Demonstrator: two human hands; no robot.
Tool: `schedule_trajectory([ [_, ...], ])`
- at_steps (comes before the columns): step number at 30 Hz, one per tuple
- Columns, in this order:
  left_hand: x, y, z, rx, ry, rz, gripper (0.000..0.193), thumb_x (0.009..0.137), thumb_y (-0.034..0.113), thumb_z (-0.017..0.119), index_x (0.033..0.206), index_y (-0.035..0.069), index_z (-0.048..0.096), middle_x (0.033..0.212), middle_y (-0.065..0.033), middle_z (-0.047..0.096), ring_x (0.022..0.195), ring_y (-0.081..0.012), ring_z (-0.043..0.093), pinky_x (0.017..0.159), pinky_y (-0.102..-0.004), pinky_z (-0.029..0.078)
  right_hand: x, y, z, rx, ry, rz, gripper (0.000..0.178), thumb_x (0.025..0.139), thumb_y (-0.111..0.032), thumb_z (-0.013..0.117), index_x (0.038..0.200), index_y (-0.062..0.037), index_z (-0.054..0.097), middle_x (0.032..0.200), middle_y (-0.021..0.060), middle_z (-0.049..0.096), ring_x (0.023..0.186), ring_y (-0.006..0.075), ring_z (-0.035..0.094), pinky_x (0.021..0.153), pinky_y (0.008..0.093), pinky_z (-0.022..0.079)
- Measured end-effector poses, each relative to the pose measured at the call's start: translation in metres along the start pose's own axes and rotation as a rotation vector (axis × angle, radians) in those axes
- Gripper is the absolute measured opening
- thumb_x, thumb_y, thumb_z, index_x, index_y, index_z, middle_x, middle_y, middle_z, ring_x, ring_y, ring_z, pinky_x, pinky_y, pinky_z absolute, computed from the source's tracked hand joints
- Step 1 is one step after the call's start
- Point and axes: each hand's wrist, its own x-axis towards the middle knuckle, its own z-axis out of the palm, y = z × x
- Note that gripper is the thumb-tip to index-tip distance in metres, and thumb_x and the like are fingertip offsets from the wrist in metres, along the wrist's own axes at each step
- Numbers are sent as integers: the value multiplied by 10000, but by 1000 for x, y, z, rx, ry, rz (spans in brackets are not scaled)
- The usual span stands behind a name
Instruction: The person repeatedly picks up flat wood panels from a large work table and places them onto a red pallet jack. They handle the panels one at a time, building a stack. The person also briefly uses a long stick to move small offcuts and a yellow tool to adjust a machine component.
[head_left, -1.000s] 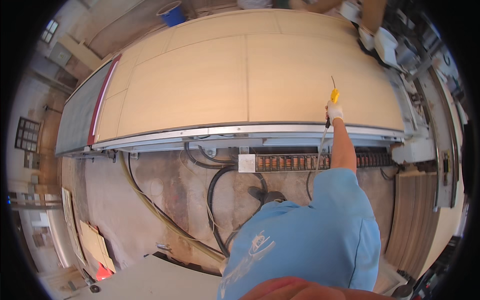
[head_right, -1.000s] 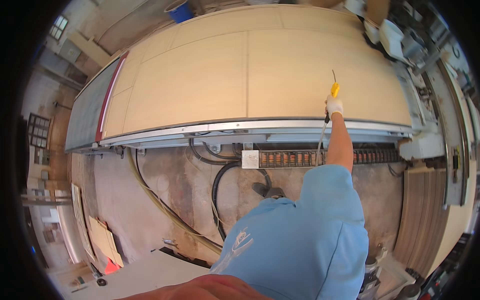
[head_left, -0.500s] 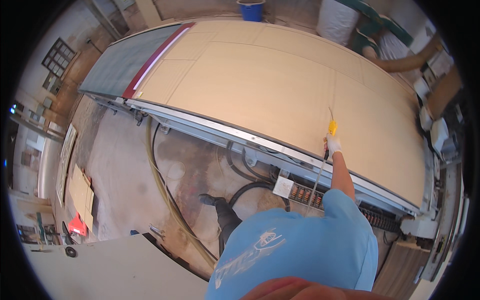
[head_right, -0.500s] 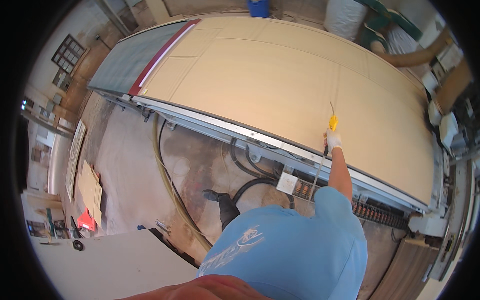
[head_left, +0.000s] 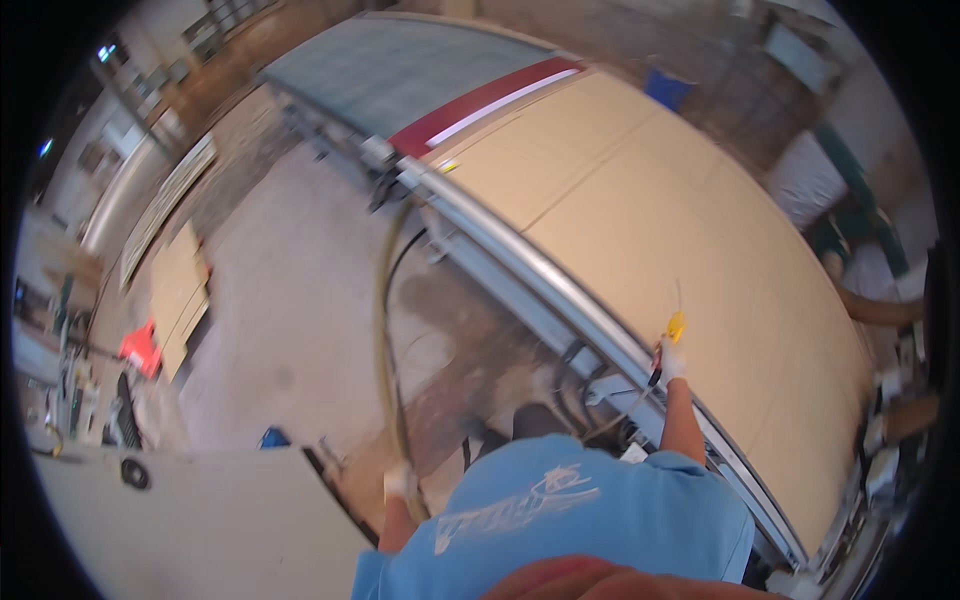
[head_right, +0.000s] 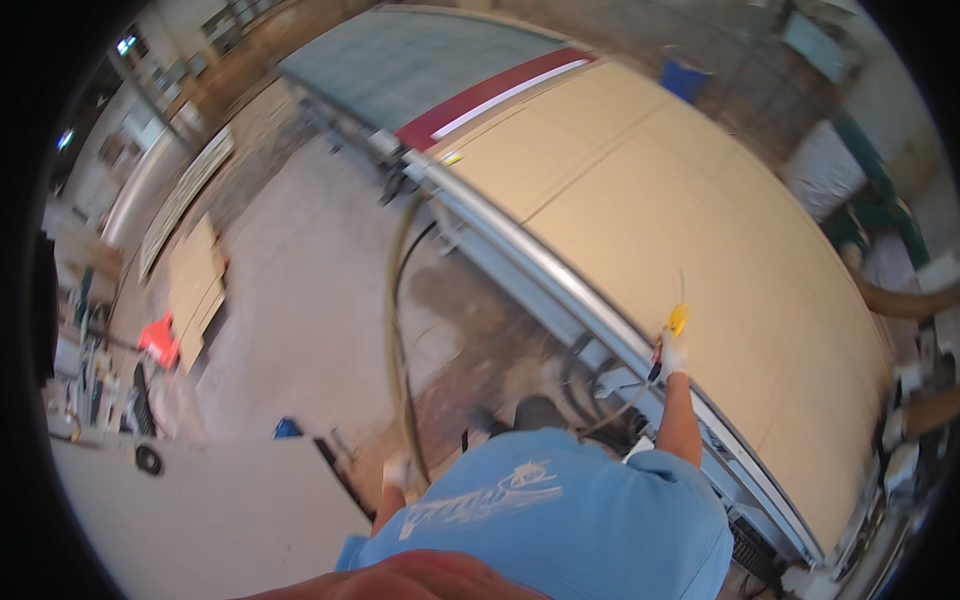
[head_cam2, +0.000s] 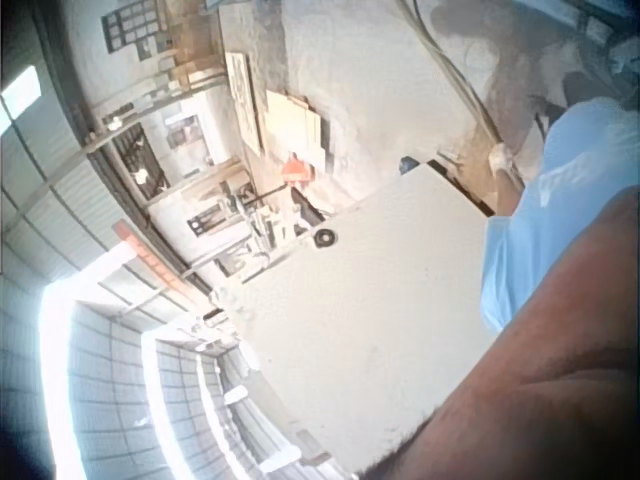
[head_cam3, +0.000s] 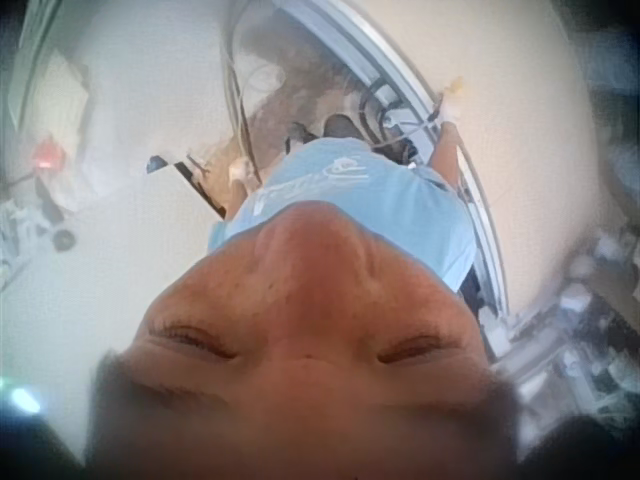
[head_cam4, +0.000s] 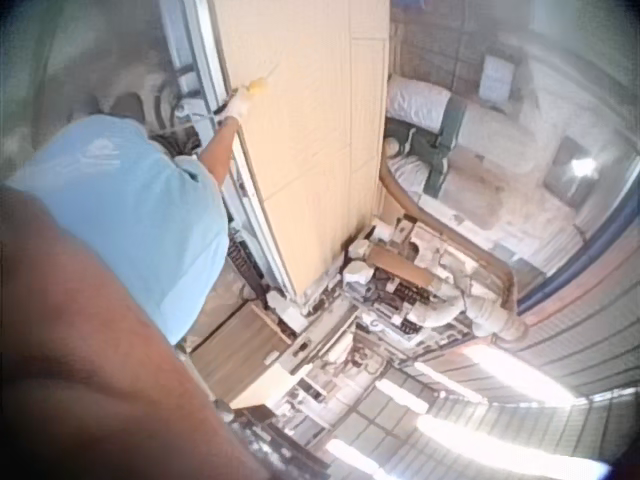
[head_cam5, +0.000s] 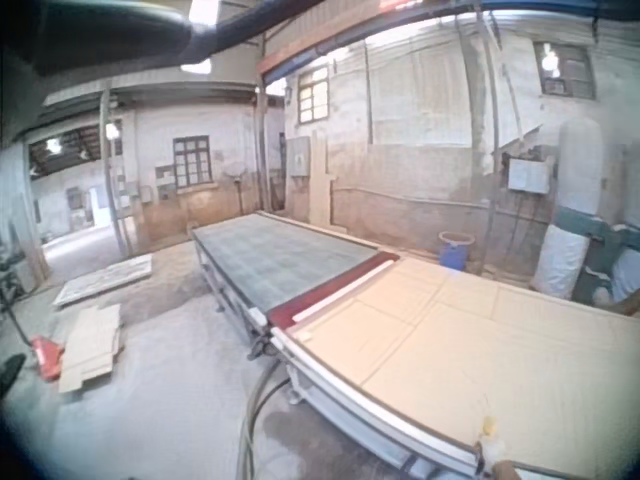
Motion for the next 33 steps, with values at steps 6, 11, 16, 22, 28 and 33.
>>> schedule_trajectory([
  [6, 132, 14, -144, -704, 213, -203, 192, 957, 227, 587, 924, 66, 686, 822, -107, 700, 688, -235, 661, 628, -393, 526, 28, -33, 205, -7, -215, -21, 290, 999, -358, 546, 880, -94, 564, 503, 13, 422, 369, 135, 427, 350, 310, 382],
  [11, 158, -7, -178, -1072, 180, -325, 260, 957, 220, 657, 1097, 15, 735, 957, -85, 749, 868, -172, 693, 762, -337, 544, 43, -76, 391, -77, -223, -15, 322, 1002, -380, 533, 917, -75, 595, 481, 17, 423, 374, 138, 432, 360, 310, 365],
  [16, 140, -86, -151, 327, 147, -37, 300, 1017, 263, 503, 1116, 111, 742, 1056, -127, 741, 935, -285, 693, 854, -398, 522, 63, -119, 553, -135, -422, -217, 202, 974, -241, 541, 1025, -46, 546, 737, 51, 562, 352, 133, 439, 341, 286, 385],
  [22, 148, -113, -130, -790, -83, -1031, 286, 938, 295, 601, 1112, 126, 754, 973, -103, 770, 898, -248, 728, 761, -399, 564, 101, -180, 757, -414, -459, -175, 223, 934, -161, 512, 1116, -32, 520, 774, 96, 584, 339, 179, 473, 305, 333, 389],
  [28, 253, -147, -164, -632, -373, -702, 308, 903, 329, 617, 1141, 179, 742, 1036, -74, 761, 937, -245, 732, 769, -406, 590, 77, -205, 966, -436, -711, -246, 173, 962, -216, 508, 946, -49, 553, 576, 54, 505, 364, 167, 468, 331, 330, 408],
  [33, 378, -257, -248, -972, 6, -782, 335, 988, 399, 579, 1119, 120, 712, 889, -25, 722, 794, -188, 697, 654, -355, 550, 6, -211, 1112, -446, -910, -295, 161, 955, -175, 508, 1062, -57, 532, 726, 85, 578, 356, 153, 454, 316, 317, 399],
])
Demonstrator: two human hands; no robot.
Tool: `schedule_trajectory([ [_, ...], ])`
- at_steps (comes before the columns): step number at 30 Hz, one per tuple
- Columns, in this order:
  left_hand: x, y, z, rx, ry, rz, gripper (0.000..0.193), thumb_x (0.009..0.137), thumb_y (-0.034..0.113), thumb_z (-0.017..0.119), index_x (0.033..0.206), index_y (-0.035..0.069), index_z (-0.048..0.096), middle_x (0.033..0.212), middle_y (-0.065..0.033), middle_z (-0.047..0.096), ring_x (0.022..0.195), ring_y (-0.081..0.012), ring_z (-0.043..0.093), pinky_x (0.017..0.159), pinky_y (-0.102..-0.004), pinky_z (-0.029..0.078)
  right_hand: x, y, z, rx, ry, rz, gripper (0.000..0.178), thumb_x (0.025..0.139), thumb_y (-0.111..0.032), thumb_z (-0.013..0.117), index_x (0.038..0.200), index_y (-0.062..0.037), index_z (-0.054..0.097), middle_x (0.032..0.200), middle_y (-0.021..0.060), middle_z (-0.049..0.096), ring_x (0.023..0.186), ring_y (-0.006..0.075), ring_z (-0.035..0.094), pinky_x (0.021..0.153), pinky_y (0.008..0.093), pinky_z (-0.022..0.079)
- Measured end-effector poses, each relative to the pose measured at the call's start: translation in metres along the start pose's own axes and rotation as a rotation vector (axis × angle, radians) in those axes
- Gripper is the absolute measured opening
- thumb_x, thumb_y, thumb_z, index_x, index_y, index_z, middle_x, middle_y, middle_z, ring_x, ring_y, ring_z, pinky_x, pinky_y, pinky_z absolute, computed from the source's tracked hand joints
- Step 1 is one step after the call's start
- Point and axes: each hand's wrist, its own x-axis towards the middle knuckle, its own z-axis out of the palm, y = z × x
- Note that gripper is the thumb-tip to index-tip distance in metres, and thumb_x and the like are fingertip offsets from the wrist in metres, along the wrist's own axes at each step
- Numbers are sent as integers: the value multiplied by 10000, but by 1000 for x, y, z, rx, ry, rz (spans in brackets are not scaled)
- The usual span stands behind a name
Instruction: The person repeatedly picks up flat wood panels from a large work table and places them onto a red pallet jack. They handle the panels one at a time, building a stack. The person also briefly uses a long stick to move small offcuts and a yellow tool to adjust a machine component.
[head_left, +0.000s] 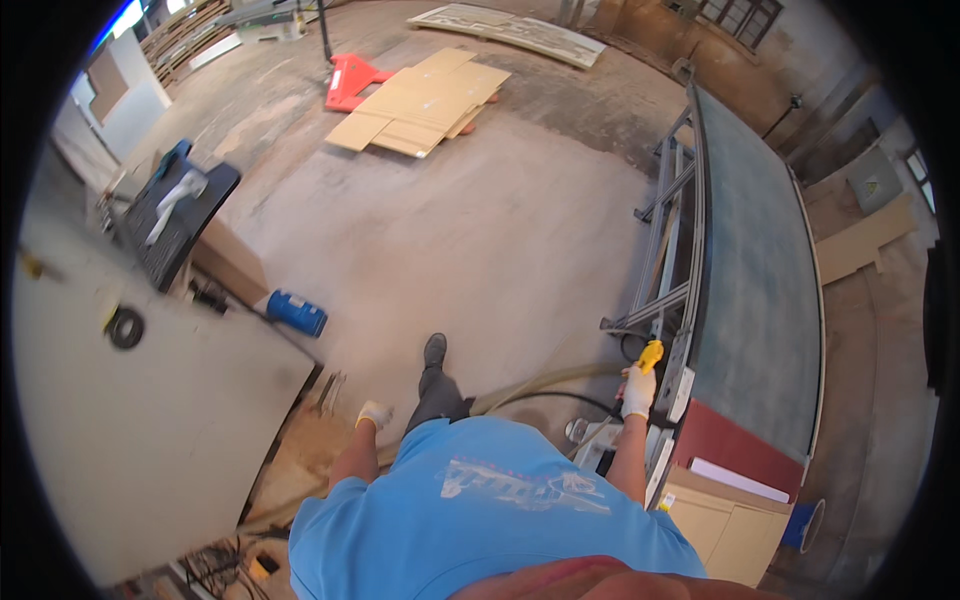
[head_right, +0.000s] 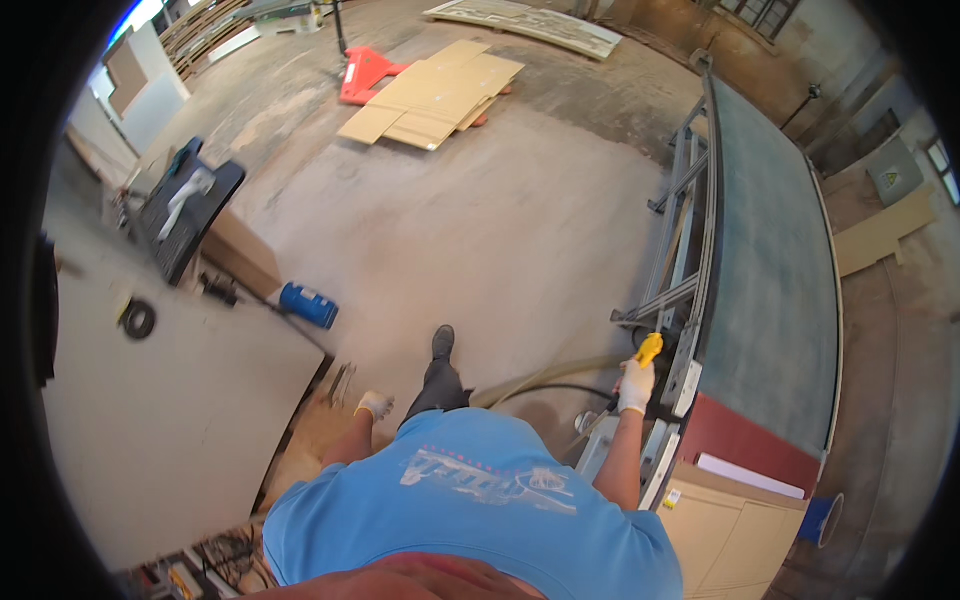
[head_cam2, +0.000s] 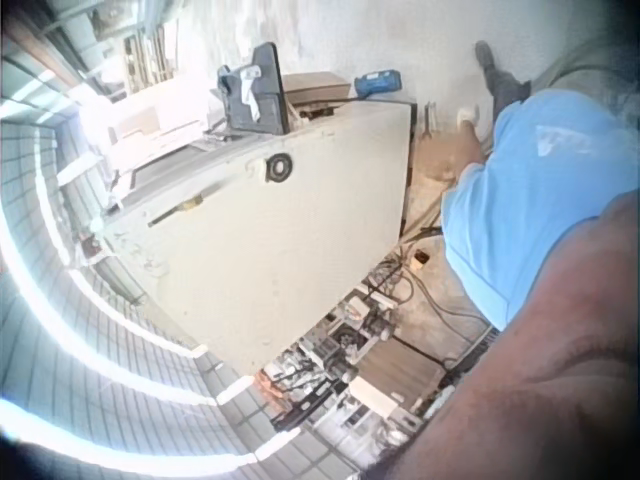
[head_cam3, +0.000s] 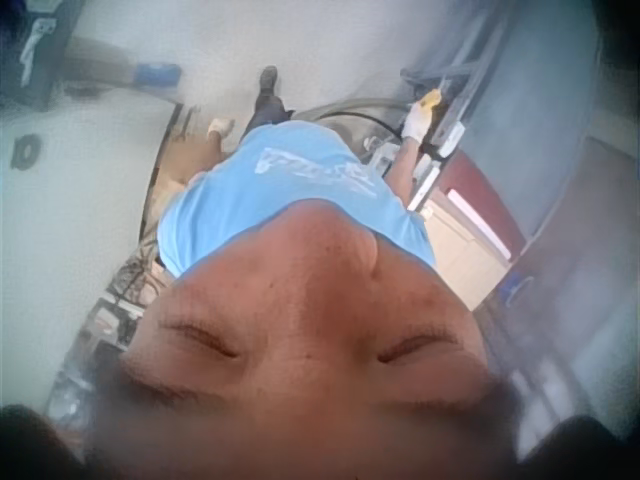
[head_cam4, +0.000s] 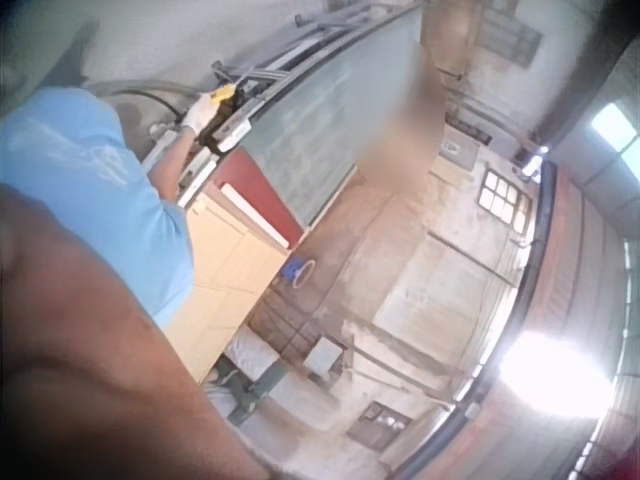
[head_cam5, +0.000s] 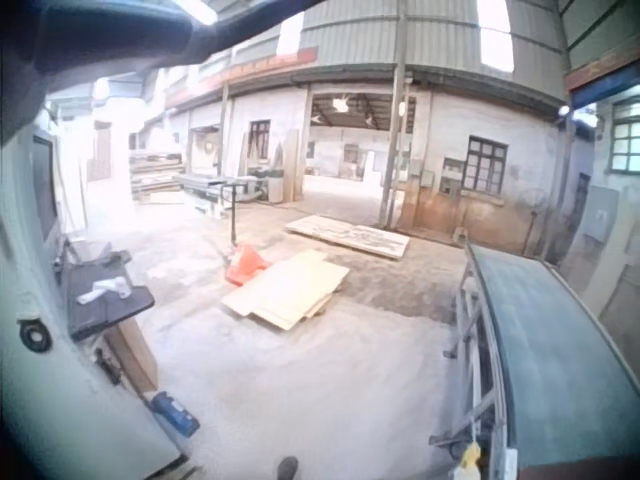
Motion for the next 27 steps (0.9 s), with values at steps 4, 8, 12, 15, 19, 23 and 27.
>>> schedule_trajectory([
  [4, 87, 179, -104, -756, 164, 68, 481, 971, 418, 628, 1346, 119, 592, 1200, -88, 686, 979, -249, 681, 785, -410, 550, 6, -42, 85, -280, -356, 43, 113, 955, -170, 548, 998, -79, 599, 715, 41, 607, 381, 132, 487, 347, 298, 409],
  [8, 148, 414, -210, -961, -142, 340, 570, 954, 368, 686, 1385, 24, 543, 1287, -124, 643, 1050, -276, 662, 820, -454, 568, -18, -73, 156, -507, -877, -86, 209, 907, -175, 623, 1073, -49, 642, 746, 23, 624, 518, 120, 547, 498, 302, 466],
  [12, 198, 616, -277, -542, -221, 555, 465, 954, 377, 683, 1261, 30, 642, 1163, -101, 675, 984, -231, 670, 767, -375, 576, -9, -106, 204, -484, -622, 65, 303, 902, -250, 630, 1135, -57, 628, 976, 139, 702, 940, 280, 681, 861, 390, 522],
  [15, 219, 725, -257, -277, -154, 692, 475, 957, 361, 680, 1307, 45, 624, 1173, -96, 674, 947, -205, 677, 752, -364, 584, 13, -122, 211, -394, -380, 205, 334, 919, -257, 625, 1188, -60, 617, 1053, 192, 712, 1025, 359, 679, 897, 435, 515],
  [19, 202, 792, -158, -24, -614, 787, 621, 956, 359, 691, 1481, 114, 465, 1303, -105, 629, 1025, -211, 669, 787, -374, 584, 59, -140, 203, -382, 6, 175, 408, 921, -267, 626, 1275, -71, 574, 1128, 225, 692, 1102, 391, 657, 921, 474, 509],
  [23, 143, 775, -50, 66, -1092, 675, 578, 996, 339, 655, 1487, 132, 432, 1321, -109, 622, 1128, -230, 646, 845, -413, 579, 105, -182, 202, -369, 300, 117, 534, 888, -252, 627, 1379, -74, 511, 1244, 228, 647, 1127, 396, 649, 940, 480, 513],
  [27, 104, 775, -17, -105, -1247, 281, 415, 1022, 382, 612, 1337, 121, 545, 1277, -110, 639, 1108, -208, 642, 845, -411, 570, 97, -243, 191, -644, 170, 63, 489, 789, -276, 678, 1226, -57, 656, 1243, 192, 657, 1086, 365, 675, 896, 447, 548],
])
